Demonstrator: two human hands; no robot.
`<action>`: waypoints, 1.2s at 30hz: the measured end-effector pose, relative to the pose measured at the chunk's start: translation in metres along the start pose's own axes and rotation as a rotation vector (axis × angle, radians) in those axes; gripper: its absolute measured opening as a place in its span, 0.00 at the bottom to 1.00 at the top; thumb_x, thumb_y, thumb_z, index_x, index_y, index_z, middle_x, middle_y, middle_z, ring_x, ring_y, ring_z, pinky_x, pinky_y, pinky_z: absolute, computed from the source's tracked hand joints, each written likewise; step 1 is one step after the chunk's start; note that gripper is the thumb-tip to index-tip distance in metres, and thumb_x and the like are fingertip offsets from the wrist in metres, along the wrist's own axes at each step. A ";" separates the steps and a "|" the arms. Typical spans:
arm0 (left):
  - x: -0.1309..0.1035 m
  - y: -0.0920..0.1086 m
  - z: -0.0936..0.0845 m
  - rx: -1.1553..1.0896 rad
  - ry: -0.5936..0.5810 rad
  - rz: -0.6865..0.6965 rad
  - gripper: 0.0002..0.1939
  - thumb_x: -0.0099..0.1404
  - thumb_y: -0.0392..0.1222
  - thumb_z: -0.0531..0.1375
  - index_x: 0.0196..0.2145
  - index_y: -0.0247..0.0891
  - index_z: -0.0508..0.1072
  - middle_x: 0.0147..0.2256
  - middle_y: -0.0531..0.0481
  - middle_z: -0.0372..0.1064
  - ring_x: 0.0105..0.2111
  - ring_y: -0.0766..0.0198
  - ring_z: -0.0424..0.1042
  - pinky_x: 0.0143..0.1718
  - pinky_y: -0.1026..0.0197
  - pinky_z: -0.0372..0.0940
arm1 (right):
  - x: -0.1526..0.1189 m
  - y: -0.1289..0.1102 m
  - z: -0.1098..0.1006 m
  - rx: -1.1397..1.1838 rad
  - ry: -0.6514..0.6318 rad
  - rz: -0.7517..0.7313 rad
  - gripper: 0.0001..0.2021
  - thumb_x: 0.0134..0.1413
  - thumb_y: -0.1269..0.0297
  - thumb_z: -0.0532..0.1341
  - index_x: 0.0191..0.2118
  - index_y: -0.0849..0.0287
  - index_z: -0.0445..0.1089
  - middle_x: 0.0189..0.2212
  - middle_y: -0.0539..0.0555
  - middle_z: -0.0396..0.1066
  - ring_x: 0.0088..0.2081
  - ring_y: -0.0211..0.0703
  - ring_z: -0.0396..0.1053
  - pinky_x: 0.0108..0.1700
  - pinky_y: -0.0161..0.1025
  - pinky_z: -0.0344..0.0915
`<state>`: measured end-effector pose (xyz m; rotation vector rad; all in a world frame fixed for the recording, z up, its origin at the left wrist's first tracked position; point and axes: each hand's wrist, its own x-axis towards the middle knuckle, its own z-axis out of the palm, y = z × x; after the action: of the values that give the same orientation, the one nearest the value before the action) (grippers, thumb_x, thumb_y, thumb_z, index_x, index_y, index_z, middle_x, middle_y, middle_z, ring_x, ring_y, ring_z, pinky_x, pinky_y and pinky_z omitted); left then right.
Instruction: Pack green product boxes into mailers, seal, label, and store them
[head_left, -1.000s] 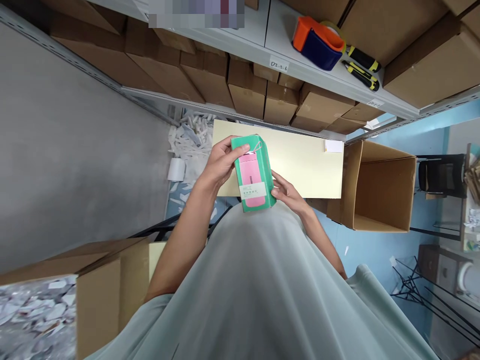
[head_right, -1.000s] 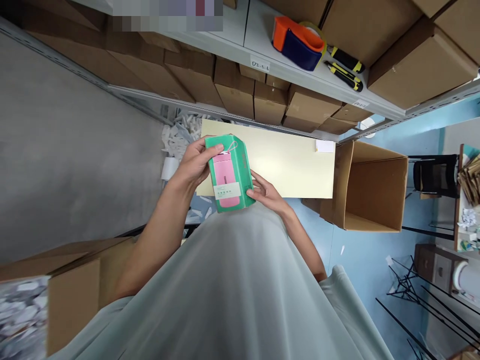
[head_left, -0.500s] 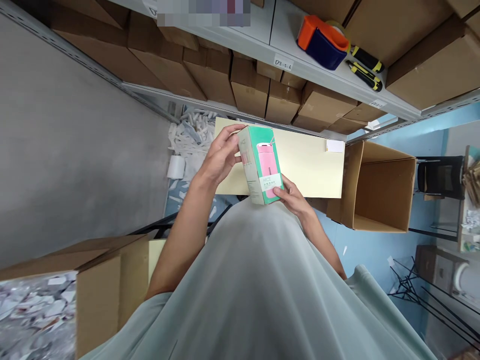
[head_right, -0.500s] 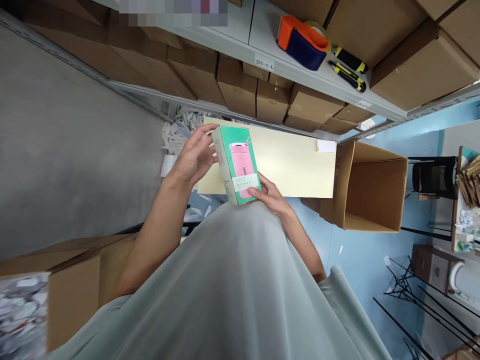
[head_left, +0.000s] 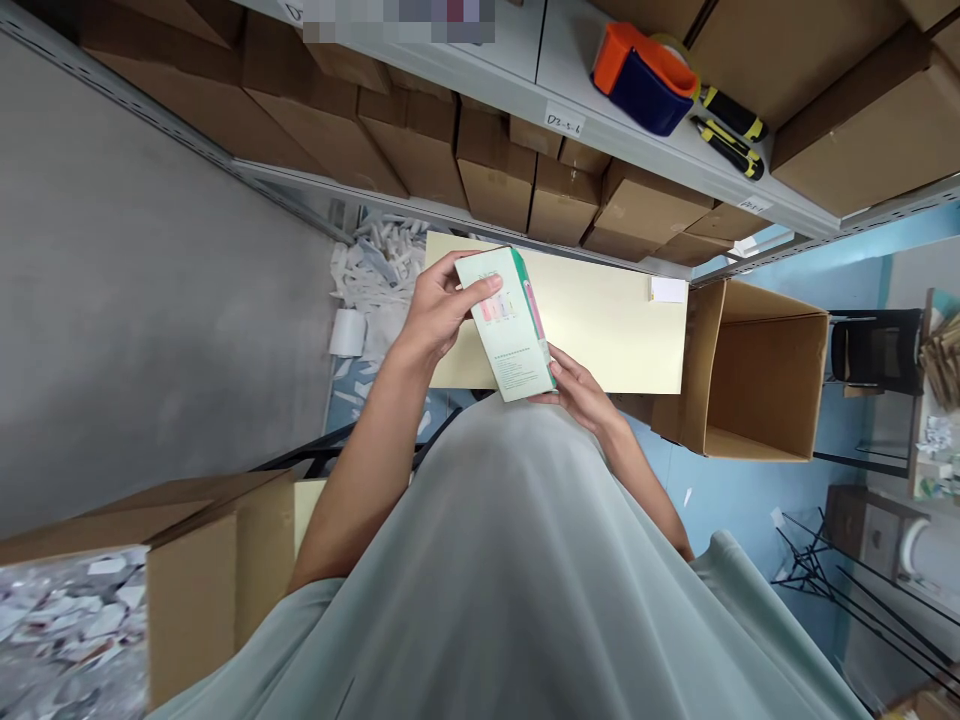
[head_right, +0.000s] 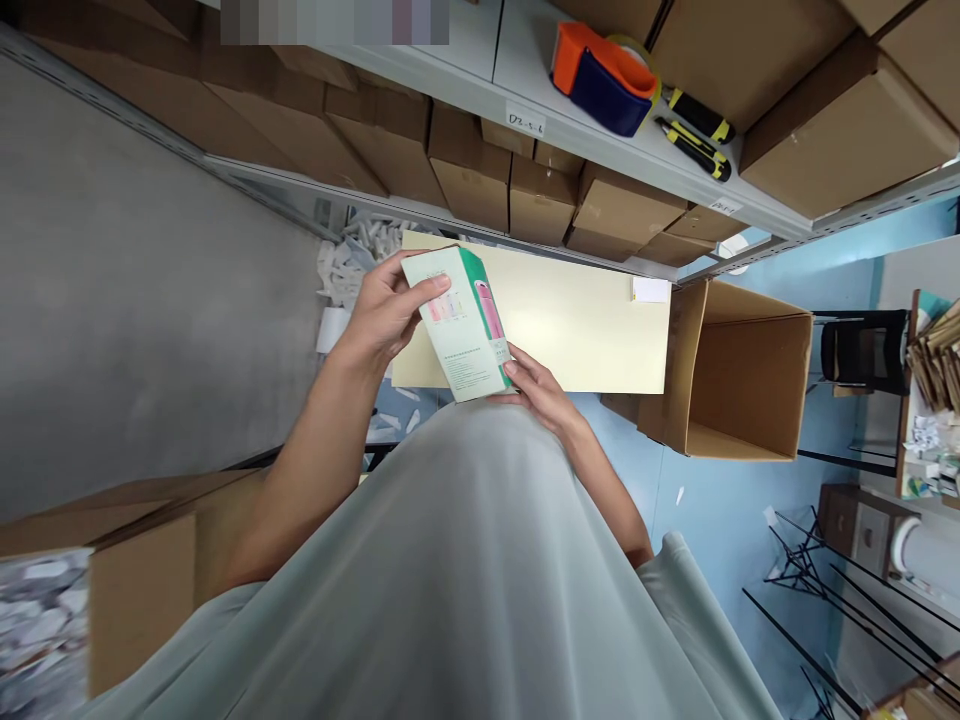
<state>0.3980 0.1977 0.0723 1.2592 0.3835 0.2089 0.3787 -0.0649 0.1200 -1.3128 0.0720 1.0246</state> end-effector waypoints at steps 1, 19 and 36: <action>0.000 0.001 0.001 0.027 0.019 0.004 0.33 0.53 0.65 0.81 0.48 0.44 0.80 0.44 0.46 0.83 0.41 0.53 0.83 0.37 0.58 0.78 | -0.001 -0.001 0.000 -0.044 0.028 -0.017 0.43 0.62 0.36 0.74 0.76 0.44 0.68 0.65 0.54 0.77 0.64 0.54 0.77 0.59 0.51 0.85; 0.006 -0.003 -0.005 -0.128 -0.194 0.102 0.31 0.64 0.69 0.75 0.54 0.52 0.74 0.51 0.45 0.79 0.47 0.51 0.82 0.45 0.52 0.80 | -0.003 0.008 0.008 0.212 -0.027 0.025 0.35 0.54 0.43 0.80 0.63 0.51 0.76 0.55 0.56 0.83 0.53 0.51 0.83 0.60 0.50 0.83; -0.010 0.022 0.022 0.341 -0.088 0.132 0.28 0.58 0.61 0.76 0.47 0.44 0.77 0.53 0.43 0.77 0.52 0.50 0.77 0.41 0.58 0.77 | 0.000 0.011 0.004 -0.053 0.110 -0.041 0.47 0.50 0.45 0.82 0.74 0.48 0.70 0.63 0.53 0.80 0.58 0.51 0.81 0.58 0.45 0.83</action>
<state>0.3983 0.1816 0.1008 1.6261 0.2669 0.2048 0.3694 -0.0625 0.1137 -1.4130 0.1013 0.9252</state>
